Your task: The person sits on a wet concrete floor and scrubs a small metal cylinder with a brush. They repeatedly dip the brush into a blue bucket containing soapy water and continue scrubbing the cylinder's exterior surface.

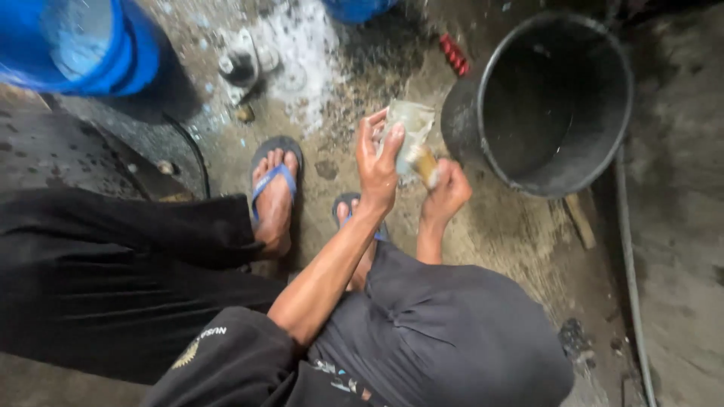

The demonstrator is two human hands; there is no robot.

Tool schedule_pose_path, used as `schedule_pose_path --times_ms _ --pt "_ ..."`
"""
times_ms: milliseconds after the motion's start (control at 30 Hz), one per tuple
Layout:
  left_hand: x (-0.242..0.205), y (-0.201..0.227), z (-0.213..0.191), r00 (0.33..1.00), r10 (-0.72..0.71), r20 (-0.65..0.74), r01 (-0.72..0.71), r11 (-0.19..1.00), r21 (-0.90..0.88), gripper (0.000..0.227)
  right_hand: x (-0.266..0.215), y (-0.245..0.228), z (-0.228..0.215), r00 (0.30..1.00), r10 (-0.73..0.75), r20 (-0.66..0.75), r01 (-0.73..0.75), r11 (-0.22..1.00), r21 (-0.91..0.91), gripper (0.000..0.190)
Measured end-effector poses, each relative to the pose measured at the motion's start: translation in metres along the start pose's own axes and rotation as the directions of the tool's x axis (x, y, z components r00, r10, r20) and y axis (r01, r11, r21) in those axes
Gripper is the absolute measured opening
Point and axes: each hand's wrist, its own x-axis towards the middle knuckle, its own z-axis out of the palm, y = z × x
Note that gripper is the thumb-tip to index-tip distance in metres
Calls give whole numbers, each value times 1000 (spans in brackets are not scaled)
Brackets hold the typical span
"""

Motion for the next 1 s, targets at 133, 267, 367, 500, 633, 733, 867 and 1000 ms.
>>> schedule_pose_path --times_ms 133,267,367,500,633,733,867,1000 --pt "6 0 -4 995 100 0 -99 990 105 38 -16 -9 6 990 134 -50 -133 991 19 39" --pt "2 -29 -7 992 125 -20 -122 985 121 36 10 -18 6 998 67 10 -68 996 60 39" --pt "12 -22 -9 979 199 -52 -191 972 136 38 -4 2 9 998 43 -42 -47 996 -80 39" --pt "3 -23 -10 977 200 -71 -182 962 204 39 10 -34 19 990 131 -47 -136 985 -109 32" --pt "8 -14 -3 962 266 -62 -240 931 274 39 21 -37 19 998 50 -43 -52 997 -64 46" --pt "17 -18 -12 947 308 -93 -268 914 304 36 -20 11 14 992 112 -51 -118 983 -137 50" --pt "8 -28 -2 958 286 -11 -268 910 317 40 33 -27 28 995 9 -95 -27 982 -185 48" --pt "27 -23 -3 930 365 -40 -339 895 291 36 -7 -2 22 985 135 -107 -147 984 -105 47"
